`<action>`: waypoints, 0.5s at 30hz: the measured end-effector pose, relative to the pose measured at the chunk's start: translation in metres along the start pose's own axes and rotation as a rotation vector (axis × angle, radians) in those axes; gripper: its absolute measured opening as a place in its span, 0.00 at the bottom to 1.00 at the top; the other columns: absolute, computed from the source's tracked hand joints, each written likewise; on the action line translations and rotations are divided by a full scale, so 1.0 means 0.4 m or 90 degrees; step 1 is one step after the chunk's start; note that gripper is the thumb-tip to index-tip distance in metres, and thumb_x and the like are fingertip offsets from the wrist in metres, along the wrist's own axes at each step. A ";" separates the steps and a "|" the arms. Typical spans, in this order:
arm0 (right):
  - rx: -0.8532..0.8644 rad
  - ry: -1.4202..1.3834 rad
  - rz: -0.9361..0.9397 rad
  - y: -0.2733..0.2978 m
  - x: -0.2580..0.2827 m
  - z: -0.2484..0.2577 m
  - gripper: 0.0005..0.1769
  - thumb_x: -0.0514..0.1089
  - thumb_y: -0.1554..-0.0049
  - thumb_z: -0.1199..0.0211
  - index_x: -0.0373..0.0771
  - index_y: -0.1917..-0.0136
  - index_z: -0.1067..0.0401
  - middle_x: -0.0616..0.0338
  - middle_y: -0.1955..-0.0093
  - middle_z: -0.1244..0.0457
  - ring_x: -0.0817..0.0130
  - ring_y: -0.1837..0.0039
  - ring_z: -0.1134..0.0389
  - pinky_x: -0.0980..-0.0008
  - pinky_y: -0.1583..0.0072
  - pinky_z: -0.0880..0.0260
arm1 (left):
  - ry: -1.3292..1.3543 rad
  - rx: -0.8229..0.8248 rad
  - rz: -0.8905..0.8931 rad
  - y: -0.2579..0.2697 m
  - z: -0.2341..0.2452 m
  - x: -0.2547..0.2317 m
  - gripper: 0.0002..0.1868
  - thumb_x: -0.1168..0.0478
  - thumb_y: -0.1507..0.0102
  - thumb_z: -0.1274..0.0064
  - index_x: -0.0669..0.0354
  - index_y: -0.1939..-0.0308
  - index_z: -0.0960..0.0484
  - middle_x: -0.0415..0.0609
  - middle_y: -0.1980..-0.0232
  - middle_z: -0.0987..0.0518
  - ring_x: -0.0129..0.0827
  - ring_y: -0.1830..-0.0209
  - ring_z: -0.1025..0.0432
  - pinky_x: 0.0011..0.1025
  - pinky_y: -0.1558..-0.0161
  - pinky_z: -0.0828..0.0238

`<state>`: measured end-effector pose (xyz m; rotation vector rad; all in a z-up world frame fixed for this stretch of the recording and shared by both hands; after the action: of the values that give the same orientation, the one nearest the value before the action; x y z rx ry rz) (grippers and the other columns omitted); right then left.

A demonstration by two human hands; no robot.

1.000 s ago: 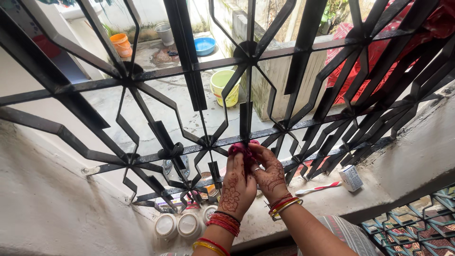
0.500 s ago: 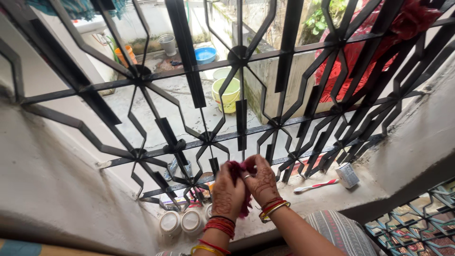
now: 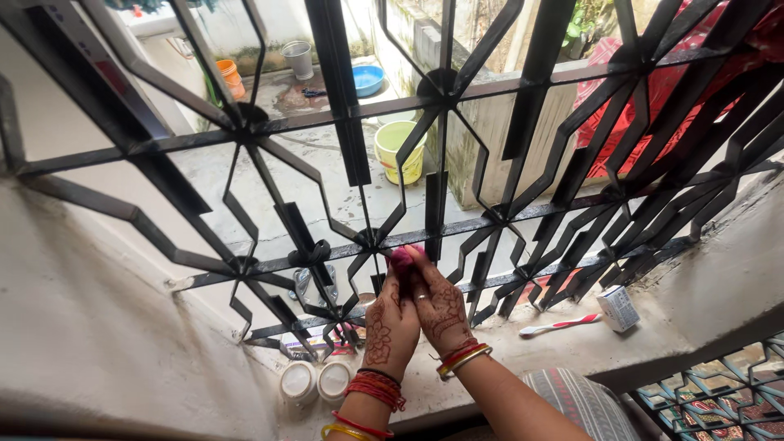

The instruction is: The person wipes a metal window grill using a red cloth, moving the cloth along individual bars and joints.

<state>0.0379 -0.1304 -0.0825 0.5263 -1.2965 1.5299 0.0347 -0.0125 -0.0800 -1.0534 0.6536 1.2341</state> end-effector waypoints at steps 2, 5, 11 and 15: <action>0.024 0.038 -0.030 0.003 -0.036 -0.022 0.27 0.39 0.37 0.44 0.51 0.26 0.38 0.47 0.39 0.31 0.50 0.41 0.26 0.60 0.43 0.26 | -0.025 0.030 0.001 -0.015 -0.007 0.018 0.34 0.64 0.39 0.53 0.60 0.27 0.35 0.66 0.43 0.20 0.53 0.46 0.21 0.40 0.45 0.25; 0.145 0.160 -0.206 0.029 -0.081 -0.051 0.34 0.42 0.38 0.43 0.54 0.20 0.47 0.49 0.37 0.32 0.50 0.37 0.28 0.61 0.41 0.26 | -0.041 0.084 0.065 -0.039 -0.028 0.063 0.32 0.63 0.40 0.52 0.54 0.30 0.33 0.63 0.45 0.19 0.52 0.45 0.22 0.40 0.43 0.25; 0.209 0.249 -0.095 0.064 -0.089 -0.044 0.64 0.34 0.62 0.28 0.45 0.18 0.57 0.42 0.26 0.42 0.44 0.34 0.36 0.58 0.37 0.32 | -0.127 0.181 0.211 -0.042 -0.093 0.165 0.30 0.54 0.41 0.53 0.50 0.33 0.29 0.62 0.43 0.21 0.57 0.42 0.27 0.47 0.40 0.32; 0.179 0.221 -0.082 0.080 -0.092 -0.004 0.40 0.38 0.48 0.31 0.45 0.25 0.44 0.47 0.37 0.34 0.48 0.38 0.30 0.60 0.38 0.29 | -0.181 0.288 0.185 0.000 -0.102 0.112 0.27 0.43 0.35 0.54 0.60 0.47 0.16 0.64 0.47 0.18 0.56 0.43 0.25 0.44 0.38 0.30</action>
<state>0.0243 -0.1411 -0.1283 0.4843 -0.7751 1.6195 0.0512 -0.0302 -0.1356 -0.4068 0.8318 1.3683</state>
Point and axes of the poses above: each hand's wrist, its own y-axis away from the middle knuckle, its own z-axis out of the back of the hand, x = y × z, the point moved 4 cm from there along -y, towards the middle knuckle
